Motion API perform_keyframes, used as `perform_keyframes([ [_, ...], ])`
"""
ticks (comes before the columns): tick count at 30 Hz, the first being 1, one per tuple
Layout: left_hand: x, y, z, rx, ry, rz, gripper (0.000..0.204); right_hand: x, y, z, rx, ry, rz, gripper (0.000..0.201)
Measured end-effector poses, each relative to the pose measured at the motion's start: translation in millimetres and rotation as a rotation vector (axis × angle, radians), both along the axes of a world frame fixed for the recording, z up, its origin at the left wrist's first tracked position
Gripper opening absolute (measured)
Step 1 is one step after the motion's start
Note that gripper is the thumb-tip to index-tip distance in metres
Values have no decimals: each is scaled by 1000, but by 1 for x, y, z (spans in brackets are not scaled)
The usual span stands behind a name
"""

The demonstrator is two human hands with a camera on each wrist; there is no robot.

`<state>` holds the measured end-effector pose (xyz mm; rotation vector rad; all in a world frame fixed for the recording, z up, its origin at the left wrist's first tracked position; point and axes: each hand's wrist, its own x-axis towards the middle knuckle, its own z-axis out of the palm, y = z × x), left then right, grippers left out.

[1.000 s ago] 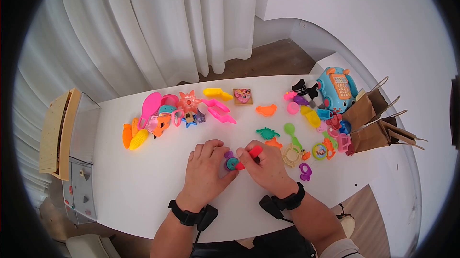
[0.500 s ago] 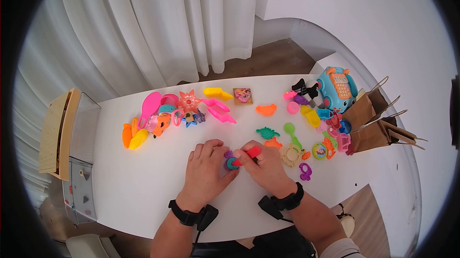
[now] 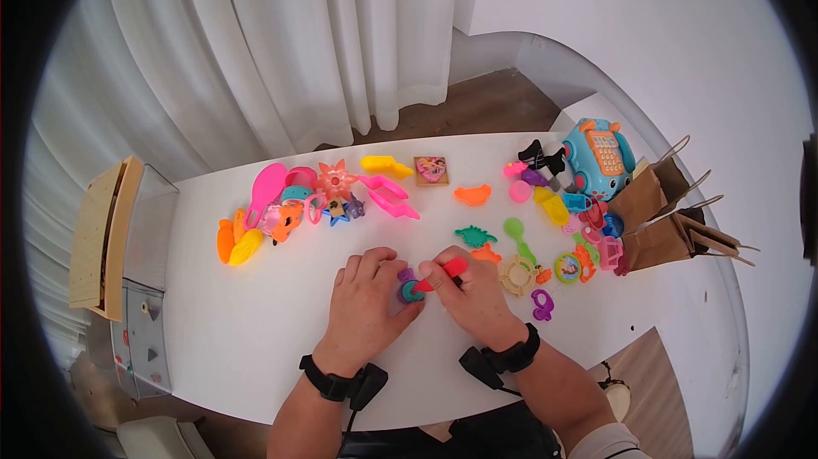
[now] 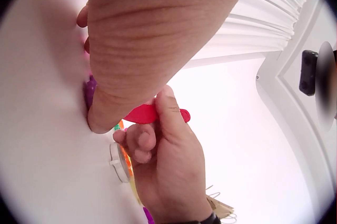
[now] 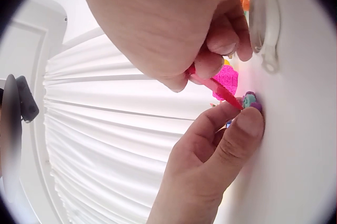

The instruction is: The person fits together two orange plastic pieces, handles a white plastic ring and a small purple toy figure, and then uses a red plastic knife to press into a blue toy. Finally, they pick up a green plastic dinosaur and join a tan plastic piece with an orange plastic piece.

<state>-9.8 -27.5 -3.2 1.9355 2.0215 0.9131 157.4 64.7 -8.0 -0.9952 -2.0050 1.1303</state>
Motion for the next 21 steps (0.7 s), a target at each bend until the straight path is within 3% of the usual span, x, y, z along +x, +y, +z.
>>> perform_keyframes([
  [21,0,0,0,-8,9,0,55,1,1,2,-100,-16,1,26],
])
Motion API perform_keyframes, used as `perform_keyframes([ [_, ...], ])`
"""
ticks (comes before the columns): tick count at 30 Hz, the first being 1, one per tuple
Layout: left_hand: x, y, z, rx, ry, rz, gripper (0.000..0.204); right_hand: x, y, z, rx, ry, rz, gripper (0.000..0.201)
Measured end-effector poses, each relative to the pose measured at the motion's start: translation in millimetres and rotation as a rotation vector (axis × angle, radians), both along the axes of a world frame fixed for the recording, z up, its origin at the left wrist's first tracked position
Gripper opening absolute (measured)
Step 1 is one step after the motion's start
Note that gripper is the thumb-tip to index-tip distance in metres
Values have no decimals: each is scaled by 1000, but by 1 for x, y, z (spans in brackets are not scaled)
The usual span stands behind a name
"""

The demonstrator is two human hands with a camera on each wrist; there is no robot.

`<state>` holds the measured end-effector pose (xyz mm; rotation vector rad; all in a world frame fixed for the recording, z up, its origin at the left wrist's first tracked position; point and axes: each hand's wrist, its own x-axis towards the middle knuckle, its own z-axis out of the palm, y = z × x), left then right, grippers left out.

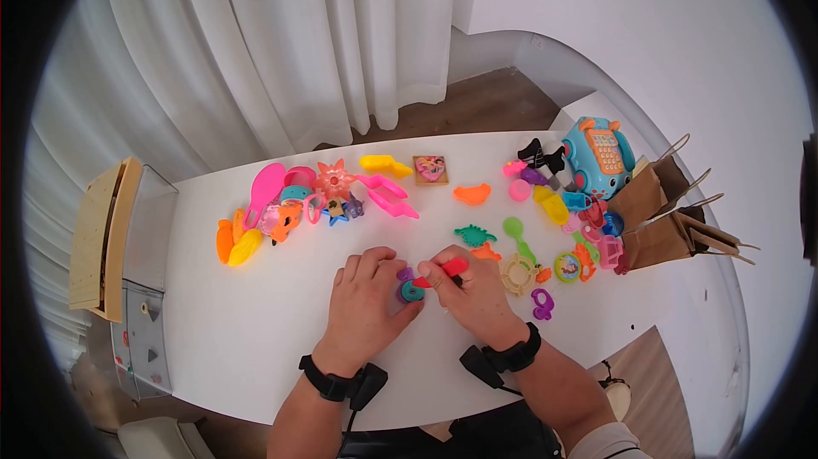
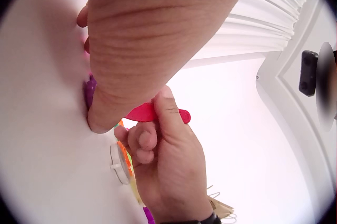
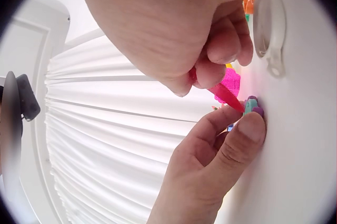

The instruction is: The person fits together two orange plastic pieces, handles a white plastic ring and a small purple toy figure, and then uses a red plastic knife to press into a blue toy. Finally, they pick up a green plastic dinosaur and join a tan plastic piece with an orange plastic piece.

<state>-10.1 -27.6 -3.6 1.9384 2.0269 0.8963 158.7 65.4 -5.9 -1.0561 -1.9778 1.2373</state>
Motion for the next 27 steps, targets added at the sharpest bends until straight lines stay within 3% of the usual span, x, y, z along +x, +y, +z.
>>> perform_keyframes([
  [9,1,1,1,11,7,2,53,-2,-2,2,45,59,71,25],
  [27,1,1,1,5,-3,8,55,-2,0,-11,61,114,38,20],
])
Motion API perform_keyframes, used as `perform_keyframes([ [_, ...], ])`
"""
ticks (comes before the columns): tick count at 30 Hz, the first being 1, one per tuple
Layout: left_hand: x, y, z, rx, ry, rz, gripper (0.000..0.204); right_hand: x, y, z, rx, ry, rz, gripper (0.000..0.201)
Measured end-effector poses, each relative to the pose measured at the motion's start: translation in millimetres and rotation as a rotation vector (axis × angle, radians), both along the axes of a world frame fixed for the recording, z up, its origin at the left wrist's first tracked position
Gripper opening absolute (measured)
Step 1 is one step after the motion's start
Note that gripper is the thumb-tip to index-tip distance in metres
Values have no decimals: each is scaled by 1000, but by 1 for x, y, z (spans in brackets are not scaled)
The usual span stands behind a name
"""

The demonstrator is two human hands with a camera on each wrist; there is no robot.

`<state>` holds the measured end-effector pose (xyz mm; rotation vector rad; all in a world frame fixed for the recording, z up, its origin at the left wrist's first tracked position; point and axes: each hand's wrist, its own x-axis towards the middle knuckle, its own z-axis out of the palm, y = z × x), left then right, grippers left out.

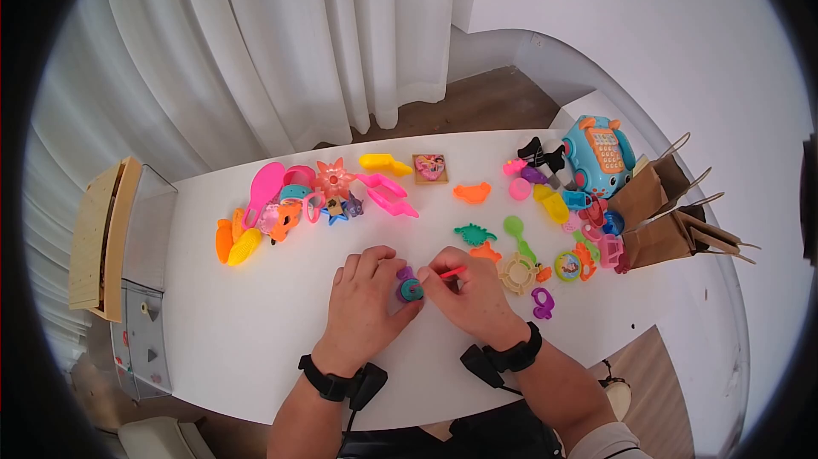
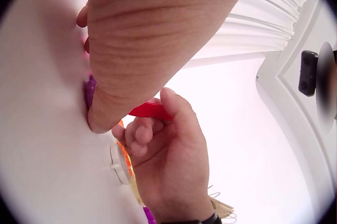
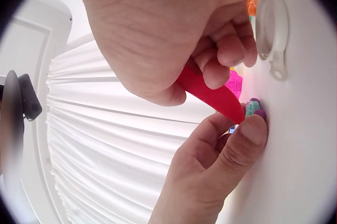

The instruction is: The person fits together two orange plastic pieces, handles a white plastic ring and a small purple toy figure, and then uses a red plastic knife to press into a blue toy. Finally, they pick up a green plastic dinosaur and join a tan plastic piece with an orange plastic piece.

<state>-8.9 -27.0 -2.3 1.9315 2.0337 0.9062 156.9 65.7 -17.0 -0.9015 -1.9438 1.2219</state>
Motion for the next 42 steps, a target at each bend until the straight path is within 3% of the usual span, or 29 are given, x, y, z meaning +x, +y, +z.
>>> perform_keyframes([
  [13,0,0,0,10,11,-2,55,3,-1,5,-26,-84,34,20],
  [18,-1,0,-2,11,13,-2,54,0,0,4,3,30,19,18],
  [25,0,0,-1,11,14,-3,56,2,-1,6,-68,-26,58,17],
  [36,0,0,-2,23,12,-5,54,3,0,5,10,-70,-2,19],
  [42,0,0,-2,29,6,-5,55,1,0,2,-20,2,5,19],
])
